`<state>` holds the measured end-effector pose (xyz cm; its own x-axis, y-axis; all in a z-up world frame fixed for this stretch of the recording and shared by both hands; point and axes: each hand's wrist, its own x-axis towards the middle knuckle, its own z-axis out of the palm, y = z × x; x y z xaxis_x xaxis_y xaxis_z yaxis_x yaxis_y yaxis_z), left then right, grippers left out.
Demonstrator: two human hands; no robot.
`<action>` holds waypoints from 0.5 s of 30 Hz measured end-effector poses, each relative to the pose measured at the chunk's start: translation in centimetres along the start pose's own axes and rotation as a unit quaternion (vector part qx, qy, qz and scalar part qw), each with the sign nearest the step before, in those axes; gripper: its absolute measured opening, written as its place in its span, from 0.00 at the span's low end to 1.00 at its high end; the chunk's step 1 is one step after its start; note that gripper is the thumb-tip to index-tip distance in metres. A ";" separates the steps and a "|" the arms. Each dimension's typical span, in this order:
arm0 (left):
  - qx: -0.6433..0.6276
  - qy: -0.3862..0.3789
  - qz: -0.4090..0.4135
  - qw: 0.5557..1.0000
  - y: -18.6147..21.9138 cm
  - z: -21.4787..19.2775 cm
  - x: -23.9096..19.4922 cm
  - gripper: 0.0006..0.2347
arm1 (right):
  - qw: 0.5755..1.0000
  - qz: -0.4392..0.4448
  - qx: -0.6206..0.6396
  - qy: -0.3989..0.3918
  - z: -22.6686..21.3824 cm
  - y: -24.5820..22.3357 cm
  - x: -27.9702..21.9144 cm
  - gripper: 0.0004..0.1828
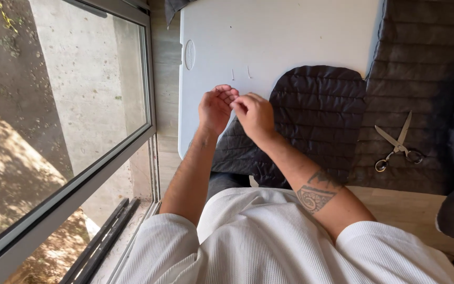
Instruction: Cutting out a pattern from quilted fabric using a paper template and scissors.
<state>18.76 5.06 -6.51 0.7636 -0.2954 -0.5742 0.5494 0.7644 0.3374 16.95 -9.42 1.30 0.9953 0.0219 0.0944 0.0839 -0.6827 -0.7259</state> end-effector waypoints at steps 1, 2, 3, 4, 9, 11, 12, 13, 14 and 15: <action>-0.002 -0.003 0.002 1.000 -0.4 -0.5 0.0 0.15 | 1.000 -0.004 -0.002 0.001 0.1 0.0 0.0 0.04; -0.009 0.013 0.004 1.000 -0.8 -1.0 0.1 0.16 | 1.000 -0.004 -0.005 0.016 0.2 -0.1 0.1 0.05; -0.016 0.030 0.005 0.999 -1.2 -1.6 0.0 0.17 | 0.999 -0.004 -0.006 0.031 0.4 -0.2 0.1 0.05; -0.017 0.029 0.008 0.999 -1.1 -1.7 0.5 0.17 | 0.999 -0.007 -0.007 0.031 0.3 1.3 1.0 0.05; -0.030 0.073 0.001 0.997 -0.6 -2.6 -0.5 0.17 | 0.983 0.086 -0.161 0.023 2.0 7.4 2.5 0.09; -0.043 0.055 0.013 0.997 0.2 -1.2 -1.1 0.19 | 0.975 0.080 -0.208 0.004 2.3 7.5 3.3 0.08; -0.055 0.040 0.025 0.997 0.5 -0.7 -1.8 0.20 | 0.964 0.075 -0.254 -0.016 2.6 7.4 3.5 0.08; -0.057 0.043 0.029 0.997 0.6 -0.5 -2.0 0.20 | 0.965 0.071 -0.252 -0.020 2.8 7.4 3.5 0.08; -0.058 0.033 0.042 0.997 0.8 -0.2 -2.3 0.21 | 0.961 0.062 -0.269 -0.025 2.9 7.3 3.5 0.07; -0.059 0.020 0.053 0.997 0.9 0.1 -2.5 0.23 | 0.956 0.054 -0.287 -0.028 2.9 7.3 3.6 0.06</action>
<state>17.39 6.40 -4.70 0.8000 -0.1877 -0.5699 0.4203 0.8532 0.3090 21.30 -12.18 -5.64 0.9990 -0.0436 -0.0092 -0.0446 -0.9712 -0.2340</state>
